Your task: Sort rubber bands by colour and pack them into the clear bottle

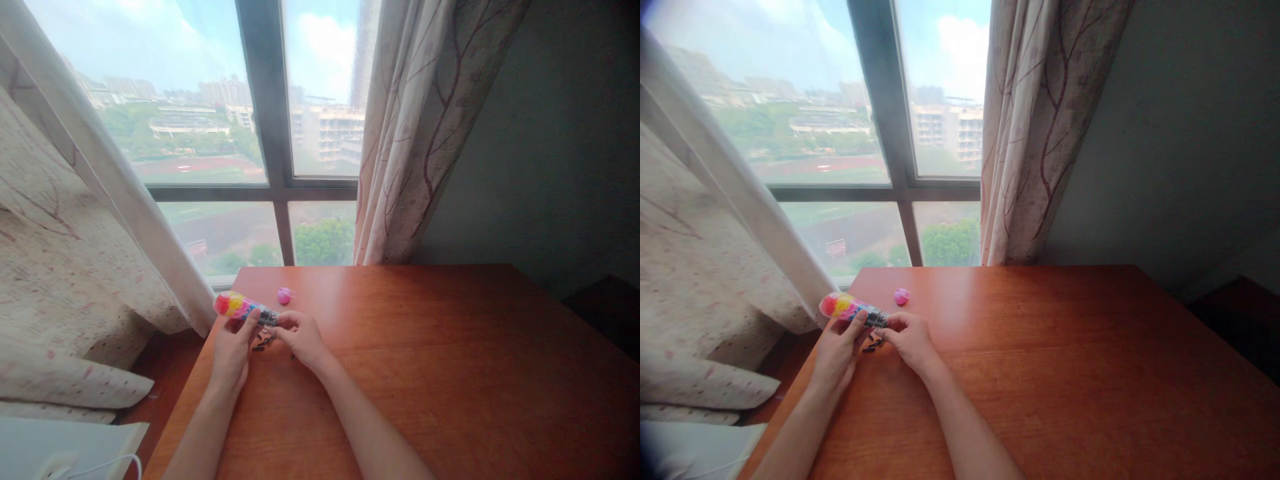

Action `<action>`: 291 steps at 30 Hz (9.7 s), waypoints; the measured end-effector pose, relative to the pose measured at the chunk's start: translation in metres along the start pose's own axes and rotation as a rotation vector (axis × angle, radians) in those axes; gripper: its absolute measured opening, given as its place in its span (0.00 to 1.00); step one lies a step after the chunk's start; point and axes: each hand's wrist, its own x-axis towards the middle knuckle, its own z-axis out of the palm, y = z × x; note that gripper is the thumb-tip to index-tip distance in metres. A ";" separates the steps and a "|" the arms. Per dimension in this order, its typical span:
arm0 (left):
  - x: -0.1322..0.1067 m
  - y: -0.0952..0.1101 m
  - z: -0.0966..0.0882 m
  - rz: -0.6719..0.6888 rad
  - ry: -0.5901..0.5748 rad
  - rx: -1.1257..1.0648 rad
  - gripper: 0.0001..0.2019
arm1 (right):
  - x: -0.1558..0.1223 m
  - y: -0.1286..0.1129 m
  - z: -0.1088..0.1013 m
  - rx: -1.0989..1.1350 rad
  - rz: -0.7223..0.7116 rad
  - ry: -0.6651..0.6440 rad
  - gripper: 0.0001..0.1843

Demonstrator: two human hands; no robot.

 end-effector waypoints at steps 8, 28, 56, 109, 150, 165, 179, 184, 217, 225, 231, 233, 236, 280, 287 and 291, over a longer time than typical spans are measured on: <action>0.002 0.008 -0.005 0.051 0.071 -0.026 0.22 | -0.009 -0.004 -0.015 -0.302 -0.116 -0.078 0.09; 0.001 0.002 -0.005 0.175 -0.009 0.119 0.21 | -0.018 -0.015 -0.031 -0.634 -0.076 -0.255 0.16; -0.001 -0.001 -0.004 0.083 -0.071 0.258 0.19 | -0.004 0.001 -0.026 -0.439 -0.127 0.053 0.10; 0.001 0.005 -0.005 -0.061 -0.119 -0.158 0.19 | -0.012 -0.012 -0.016 0.267 0.142 -0.382 0.34; -0.006 0.008 0.000 -0.108 -0.201 -0.079 0.20 | -0.015 -0.019 -0.006 0.233 0.129 -0.405 0.30; 0.004 0.001 -0.011 0.138 -0.060 0.096 0.23 | -0.009 -0.009 -0.002 0.413 0.260 -0.142 0.28; -0.008 0.008 -0.006 0.377 -0.110 0.294 0.20 | -0.007 -0.001 -0.009 -0.249 0.062 0.069 0.15; -0.007 0.006 -0.010 0.428 -0.166 0.509 0.17 | -0.006 0.003 -0.016 -0.419 -0.001 0.115 0.17; 0.005 0.014 -0.009 -0.139 -0.076 -0.195 0.11 | -0.013 -0.010 -0.007 0.174 -0.016 -0.153 0.30; 0.001 0.012 -0.007 -0.195 -0.159 -0.199 0.15 | -0.014 -0.014 -0.001 0.271 0.121 -0.366 0.29; 0.000 0.016 -0.012 -0.125 -0.149 -0.174 0.18 | -0.010 -0.013 -0.019 0.404 0.176 -0.535 0.28; 0.000 0.016 -0.013 -0.123 -0.155 -0.168 0.18 | -0.010 -0.012 -0.022 0.423 0.193 -0.548 0.29; 0.000 0.015 -0.012 -0.116 -0.143 -0.158 0.19 | -0.009 -0.009 -0.019 0.373 0.199 -0.439 0.27; -0.007 0.005 -0.001 -0.280 -0.146 -0.086 0.18 | -0.024 -0.022 0.001 -0.998 -0.147 -0.196 0.23; -0.007 0.011 -0.001 -0.068 -0.103 -0.076 0.22 | -0.019 -0.016 -0.009 0.017 0.137 -0.428 0.26; -0.007 0.010 0.000 -0.037 -0.096 -0.048 0.23 | -0.013 -0.008 -0.015 0.251 0.208 -0.424 0.27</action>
